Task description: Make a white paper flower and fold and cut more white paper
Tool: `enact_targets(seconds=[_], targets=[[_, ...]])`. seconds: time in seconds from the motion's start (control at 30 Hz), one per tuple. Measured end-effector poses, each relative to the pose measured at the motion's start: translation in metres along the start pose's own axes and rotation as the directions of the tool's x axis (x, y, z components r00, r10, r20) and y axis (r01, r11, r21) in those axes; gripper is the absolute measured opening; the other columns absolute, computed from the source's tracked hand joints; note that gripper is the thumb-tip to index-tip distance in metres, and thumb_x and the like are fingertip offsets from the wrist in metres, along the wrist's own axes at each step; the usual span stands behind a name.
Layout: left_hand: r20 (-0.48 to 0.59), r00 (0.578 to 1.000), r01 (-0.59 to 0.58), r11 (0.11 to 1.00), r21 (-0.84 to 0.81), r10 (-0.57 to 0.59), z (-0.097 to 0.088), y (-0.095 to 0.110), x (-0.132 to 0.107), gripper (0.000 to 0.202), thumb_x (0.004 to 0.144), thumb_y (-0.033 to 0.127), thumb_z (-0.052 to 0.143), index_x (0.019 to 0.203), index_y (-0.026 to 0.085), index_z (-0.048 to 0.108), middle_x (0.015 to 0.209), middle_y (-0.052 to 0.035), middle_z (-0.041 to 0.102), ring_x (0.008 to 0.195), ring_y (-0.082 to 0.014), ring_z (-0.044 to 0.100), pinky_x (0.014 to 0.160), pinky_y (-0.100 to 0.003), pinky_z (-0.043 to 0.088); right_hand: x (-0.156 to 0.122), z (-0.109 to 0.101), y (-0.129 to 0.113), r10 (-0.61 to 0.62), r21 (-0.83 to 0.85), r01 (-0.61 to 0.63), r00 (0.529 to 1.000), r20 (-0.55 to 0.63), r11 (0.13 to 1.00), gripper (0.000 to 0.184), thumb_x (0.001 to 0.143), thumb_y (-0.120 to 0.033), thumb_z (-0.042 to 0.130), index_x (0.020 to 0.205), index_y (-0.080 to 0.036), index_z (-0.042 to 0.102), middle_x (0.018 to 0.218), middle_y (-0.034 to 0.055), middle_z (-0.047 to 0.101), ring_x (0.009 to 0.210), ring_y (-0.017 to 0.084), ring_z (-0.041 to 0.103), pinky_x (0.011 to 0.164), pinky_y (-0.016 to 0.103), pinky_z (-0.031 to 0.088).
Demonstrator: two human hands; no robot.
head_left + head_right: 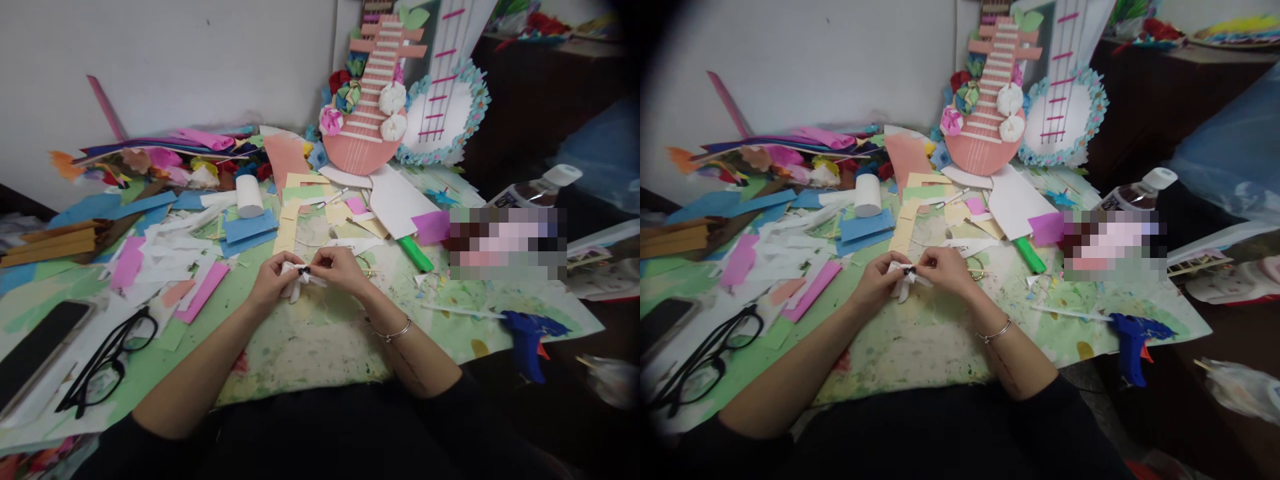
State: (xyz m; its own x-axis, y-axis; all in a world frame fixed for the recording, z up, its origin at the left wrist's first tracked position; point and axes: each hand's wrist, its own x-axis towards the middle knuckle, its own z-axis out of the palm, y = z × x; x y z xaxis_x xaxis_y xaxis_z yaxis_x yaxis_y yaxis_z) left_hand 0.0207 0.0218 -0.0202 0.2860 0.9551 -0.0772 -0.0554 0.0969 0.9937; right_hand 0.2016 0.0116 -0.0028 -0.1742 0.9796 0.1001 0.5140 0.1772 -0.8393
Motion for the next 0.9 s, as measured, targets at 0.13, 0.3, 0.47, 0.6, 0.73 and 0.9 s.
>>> enact_targets(seconds=[0.13,0.3,0.47,0.6,0.73,0.9], targets=[[0.027,0.999,0.022,0.999,-0.042,-0.021,0.0011,-0.0011,-0.0004,0.029,0.065,0.031,0.075,0.086,0.016,0.062,0.072,0.0012,0.063,0.06,-0.0108,0.057,0.056,-0.021,0.043,0.0006,-0.001,0.0014,-0.01,0.005,0.01,1.0,-0.016,1.0,0.021,0.076,-0.033,0.068,0.065,-0.015,0.066,0.061,0.0002,0.062,0.056,0.009,0.049,0.053,0.021,0.031],[0.058,0.997,0.057,0.995,-0.086,-0.053,0.0025,-0.0015,0.0,0.031,0.066,0.033,0.075,0.087,0.015,0.061,0.071,0.0006,0.064,0.059,-0.0119,0.06,0.054,-0.021,0.047,0.0005,-0.0023,-0.0014,0.007,0.03,-0.006,0.999,-0.042,1.0,0.018,0.074,-0.03,0.068,0.066,-0.014,0.067,0.058,-0.0003,0.06,0.055,0.009,0.048,0.052,0.02,0.032],[0.036,0.998,0.05,0.994,-0.098,-0.047,0.0031,-0.0011,0.0003,0.029,0.065,0.03,0.076,0.085,0.015,0.061,0.068,0.0011,0.064,0.057,-0.011,0.06,0.051,-0.02,0.046,-0.0007,-0.0028,-0.0062,0.038,0.034,-0.036,0.998,-0.053,0.999,0.02,0.073,-0.031,0.069,0.064,-0.014,0.066,0.058,0.0006,0.061,0.055,0.009,0.049,0.052,0.021,0.032],[0.034,0.999,0.043,0.995,-0.087,-0.04,0.0025,-0.0019,0.0001,0.028,0.067,0.028,0.075,0.086,0.014,0.061,0.068,0.0013,0.065,0.057,-0.0104,0.06,0.051,-0.019,0.046,-0.0009,-0.0017,-0.004,0.012,0.05,-0.009,0.998,-0.059,0.999,0.021,0.073,-0.033,0.069,0.065,-0.014,0.066,0.058,0.0001,0.061,0.055,0.01,0.05,0.052,0.021,0.032],[0.024,0.999,0.049,0.994,-0.093,-0.047,0.0021,-0.004,0.0005,0.027,0.067,0.029,0.075,0.086,0.015,0.062,0.067,0.0024,0.064,0.056,-0.0101,0.06,0.051,-0.019,0.047,-0.0015,-0.0004,-0.0022,-0.01,0.053,0.014,0.997,-0.08,0.999,0.023,0.074,-0.034,0.069,0.064,-0.014,0.066,0.057,-0.0003,0.06,0.054,0.009,0.048,0.051,0.021,0.032],[0.028,0.997,0.07,0.985,-0.155,-0.066,0.0028,-0.0053,-0.0001,0.026,0.067,0.028,0.075,0.084,0.016,0.061,0.066,0.0026,0.065,0.054,-0.0098,0.06,0.05,-0.019,0.048,-0.0023,0.0002,-0.0044,-0.028,0.034,0.032,0.995,-0.096,0.999,0.021,0.074,-0.033,0.07,0.064,-0.015,0.066,0.057,-0.0001,0.06,0.054,0.009,0.047,0.051,0.021,0.032]])
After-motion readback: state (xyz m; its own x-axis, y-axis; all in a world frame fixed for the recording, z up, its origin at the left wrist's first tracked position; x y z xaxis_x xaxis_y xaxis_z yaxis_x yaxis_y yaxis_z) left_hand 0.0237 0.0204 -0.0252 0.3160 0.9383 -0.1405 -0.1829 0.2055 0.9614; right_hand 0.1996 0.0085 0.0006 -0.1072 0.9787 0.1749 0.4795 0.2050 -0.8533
